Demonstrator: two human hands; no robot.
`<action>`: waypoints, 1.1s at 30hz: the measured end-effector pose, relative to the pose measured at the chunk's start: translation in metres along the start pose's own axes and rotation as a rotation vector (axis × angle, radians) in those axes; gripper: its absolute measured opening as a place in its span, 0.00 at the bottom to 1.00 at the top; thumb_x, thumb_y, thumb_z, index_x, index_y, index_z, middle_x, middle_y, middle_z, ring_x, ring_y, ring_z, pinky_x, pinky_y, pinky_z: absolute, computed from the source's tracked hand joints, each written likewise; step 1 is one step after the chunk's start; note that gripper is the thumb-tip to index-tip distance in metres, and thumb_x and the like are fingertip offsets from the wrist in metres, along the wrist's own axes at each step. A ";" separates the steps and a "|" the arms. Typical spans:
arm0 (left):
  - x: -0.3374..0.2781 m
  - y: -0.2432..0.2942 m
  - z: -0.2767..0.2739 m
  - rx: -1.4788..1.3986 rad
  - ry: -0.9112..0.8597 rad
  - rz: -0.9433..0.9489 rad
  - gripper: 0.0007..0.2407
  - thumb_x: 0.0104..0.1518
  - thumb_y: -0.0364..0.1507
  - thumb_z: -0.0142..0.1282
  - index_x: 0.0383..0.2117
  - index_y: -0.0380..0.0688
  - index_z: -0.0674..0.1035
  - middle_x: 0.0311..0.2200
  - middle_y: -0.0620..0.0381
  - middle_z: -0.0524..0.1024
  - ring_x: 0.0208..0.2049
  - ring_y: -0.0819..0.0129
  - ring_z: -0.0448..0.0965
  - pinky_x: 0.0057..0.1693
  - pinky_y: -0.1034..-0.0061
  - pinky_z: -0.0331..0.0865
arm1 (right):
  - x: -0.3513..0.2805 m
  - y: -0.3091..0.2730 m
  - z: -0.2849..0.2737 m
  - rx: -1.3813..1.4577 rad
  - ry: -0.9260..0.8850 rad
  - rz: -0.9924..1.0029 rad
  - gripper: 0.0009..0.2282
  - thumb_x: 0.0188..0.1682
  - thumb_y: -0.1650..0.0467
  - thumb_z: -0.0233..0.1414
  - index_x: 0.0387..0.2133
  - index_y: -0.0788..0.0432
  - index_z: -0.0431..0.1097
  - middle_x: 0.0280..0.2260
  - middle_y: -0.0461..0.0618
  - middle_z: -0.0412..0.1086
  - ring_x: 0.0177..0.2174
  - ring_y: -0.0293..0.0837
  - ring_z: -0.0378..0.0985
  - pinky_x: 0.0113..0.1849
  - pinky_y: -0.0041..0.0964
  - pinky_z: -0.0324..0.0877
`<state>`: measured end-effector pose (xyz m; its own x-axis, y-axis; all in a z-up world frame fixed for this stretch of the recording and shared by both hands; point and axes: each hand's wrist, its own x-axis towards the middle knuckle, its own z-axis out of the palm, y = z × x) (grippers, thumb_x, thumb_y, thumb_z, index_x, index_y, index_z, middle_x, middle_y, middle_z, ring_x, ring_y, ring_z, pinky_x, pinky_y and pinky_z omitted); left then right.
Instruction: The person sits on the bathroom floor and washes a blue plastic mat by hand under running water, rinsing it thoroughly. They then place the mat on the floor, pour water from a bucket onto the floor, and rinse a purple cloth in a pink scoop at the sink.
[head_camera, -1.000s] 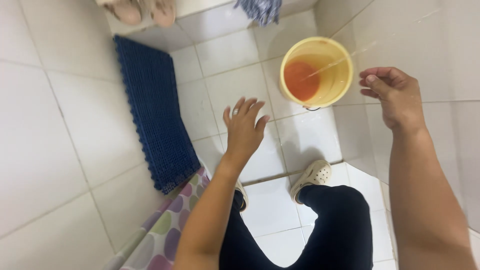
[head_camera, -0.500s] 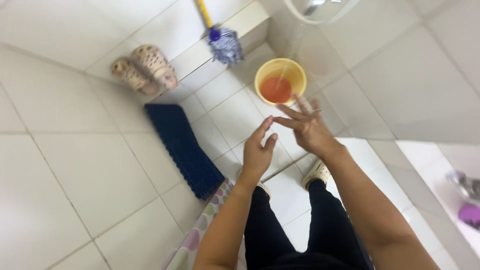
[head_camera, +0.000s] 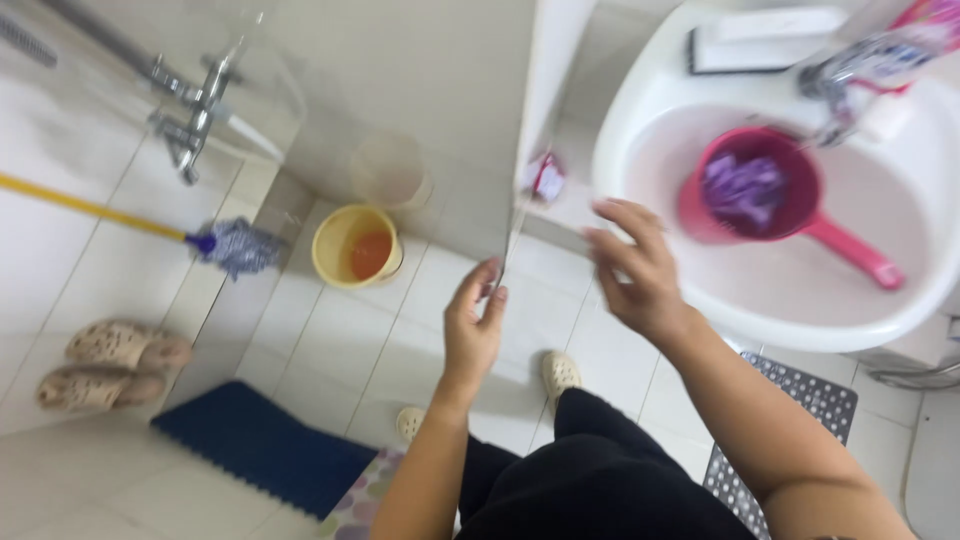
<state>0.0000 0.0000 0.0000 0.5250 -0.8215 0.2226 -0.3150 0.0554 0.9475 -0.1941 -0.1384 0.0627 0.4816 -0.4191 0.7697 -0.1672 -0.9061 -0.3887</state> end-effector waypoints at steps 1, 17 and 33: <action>0.005 0.017 0.023 -0.001 -0.011 0.017 0.18 0.62 0.24 0.55 0.59 0.39 0.74 0.57 0.51 0.76 0.56 0.63 0.79 0.58 0.72 0.75 | -0.019 0.036 -0.019 -0.012 0.016 -0.002 0.15 0.47 0.83 0.57 0.47 0.62 0.71 0.57 0.58 0.66 0.55 0.61 0.72 0.54 0.52 0.71; 0.138 0.078 0.317 0.270 -0.428 0.467 0.15 0.63 0.32 0.55 0.53 0.42 0.76 0.53 0.49 0.77 0.54 0.52 0.78 0.59 0.64 0.72 | -0.061 0.241 -0.051 -0.309 -0.582 0.514 0.25 0.50 0.61 0.54 0.59 0.58 0.64 0.61 0.61 0.64 0.61 0.60 0.62 0.59 0.59 0.56; 0.225 0.092 0.416 0.845 -0.570 0.588 0.14 0.69 0.40 0.52 0.43 0.44 0.85 0.65 0.58 0.70 0.70 0.53 0.62 0.73 0.50 0.54 | -0.083 0.290 -0.040 -0.447 -1.022 0.415 0.12 0.59 0.68 0.47 0.49 0.59 0.75 0.50 0.63 0.76 0.47 0.60 0.81 0.52 0.50 0.71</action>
<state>-0.2398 -0.4158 0.0413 -0.2385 -0.9419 0.2367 -0.9274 0.2932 0.2323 -0.3172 -0.3690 -0.0938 0.7483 -0.6283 -0.2129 -0.6601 -0.7369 -0.1454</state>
